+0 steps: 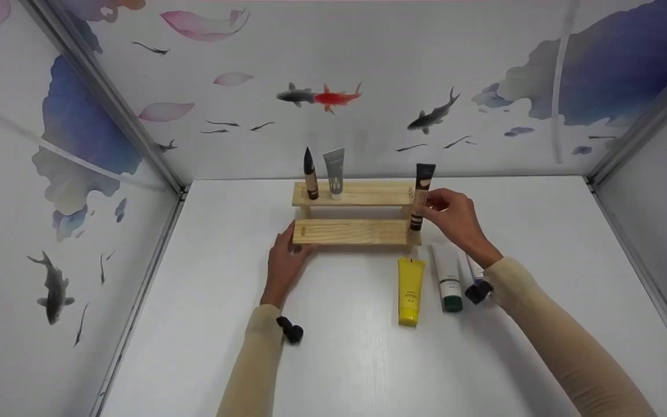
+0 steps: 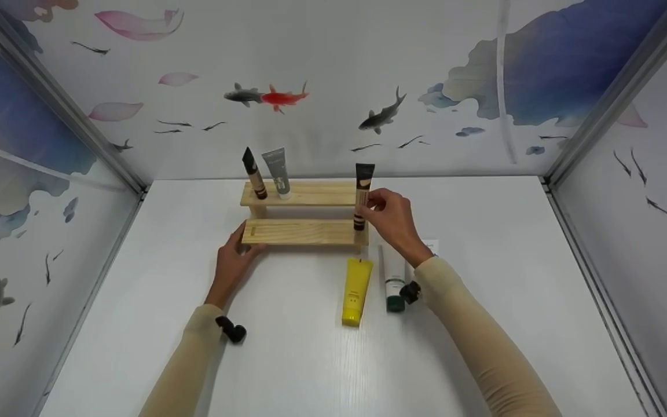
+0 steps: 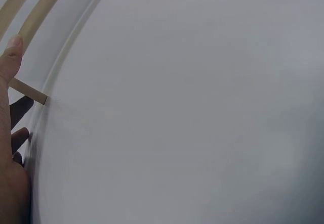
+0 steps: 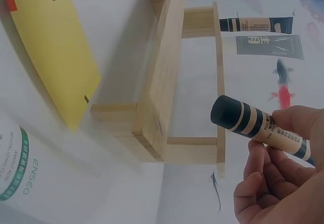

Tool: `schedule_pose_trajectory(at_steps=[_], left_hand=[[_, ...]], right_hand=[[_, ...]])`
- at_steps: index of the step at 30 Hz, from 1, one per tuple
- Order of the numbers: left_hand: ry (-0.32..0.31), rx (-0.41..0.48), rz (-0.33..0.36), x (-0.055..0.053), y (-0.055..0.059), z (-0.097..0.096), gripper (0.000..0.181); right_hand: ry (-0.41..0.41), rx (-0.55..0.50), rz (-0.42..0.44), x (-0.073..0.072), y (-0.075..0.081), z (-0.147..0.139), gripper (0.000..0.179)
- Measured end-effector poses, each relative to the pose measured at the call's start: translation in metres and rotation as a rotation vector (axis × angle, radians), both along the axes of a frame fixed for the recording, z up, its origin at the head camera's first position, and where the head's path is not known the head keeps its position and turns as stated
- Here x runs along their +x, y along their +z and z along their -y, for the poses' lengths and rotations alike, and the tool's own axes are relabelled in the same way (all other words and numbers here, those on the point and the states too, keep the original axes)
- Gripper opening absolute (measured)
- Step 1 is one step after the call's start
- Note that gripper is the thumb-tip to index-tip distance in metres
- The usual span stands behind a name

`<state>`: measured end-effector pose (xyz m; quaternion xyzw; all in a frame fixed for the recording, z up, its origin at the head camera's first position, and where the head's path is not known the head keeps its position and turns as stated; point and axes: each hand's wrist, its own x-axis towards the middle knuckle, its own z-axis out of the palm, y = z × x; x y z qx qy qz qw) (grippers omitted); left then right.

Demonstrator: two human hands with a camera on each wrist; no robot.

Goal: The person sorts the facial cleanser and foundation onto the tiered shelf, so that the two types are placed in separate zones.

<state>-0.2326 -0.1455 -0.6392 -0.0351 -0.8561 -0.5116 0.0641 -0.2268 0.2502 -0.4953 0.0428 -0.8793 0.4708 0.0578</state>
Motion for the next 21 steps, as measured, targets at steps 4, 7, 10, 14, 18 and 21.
schedule_pose_trajectory(at_steps=[4, 7, 10, 14, 18, 21], left_hand=[[0.009, -0.016, 0.003, 0.000, 0.000, 0.000, 0.091], [0.015, -0.022, 0.009, -0.001, 0.000, -0.001, 0.090], [0.023, -0.021, 0.019, -0.001, 0.000, -0.001, 0.090], [0.029, -0.011, 0.038, 0.000, 0.001, -0.001, 0.090], [0.034, -0.006, 0.048, 0.001, 0.002, -0.001, 0.090], [0.037, -0.007, 0.049, 0.000, 0.002, -0.001, 0.090]], right_hand=[[0.001, -0.016, -0.004, -0.006, 0.003, 0.000, 0.036], [0.003, -0.018, -0.019, -0.010, 0.004, 0.001, 0.036], [0.006, -0.017, -0.038, -0.013, 0.004, 0.002, 0.035], [0.008, -0.021, -0.054, -0.018, 0.005, 0.003, 0.033], [0.001, -0.023, -0.056, -0.023, 0.007, 0.005, 0.031], [-0.002, -0.018, -0.058, -0.026, 0.009, 0.008, 0.032]])
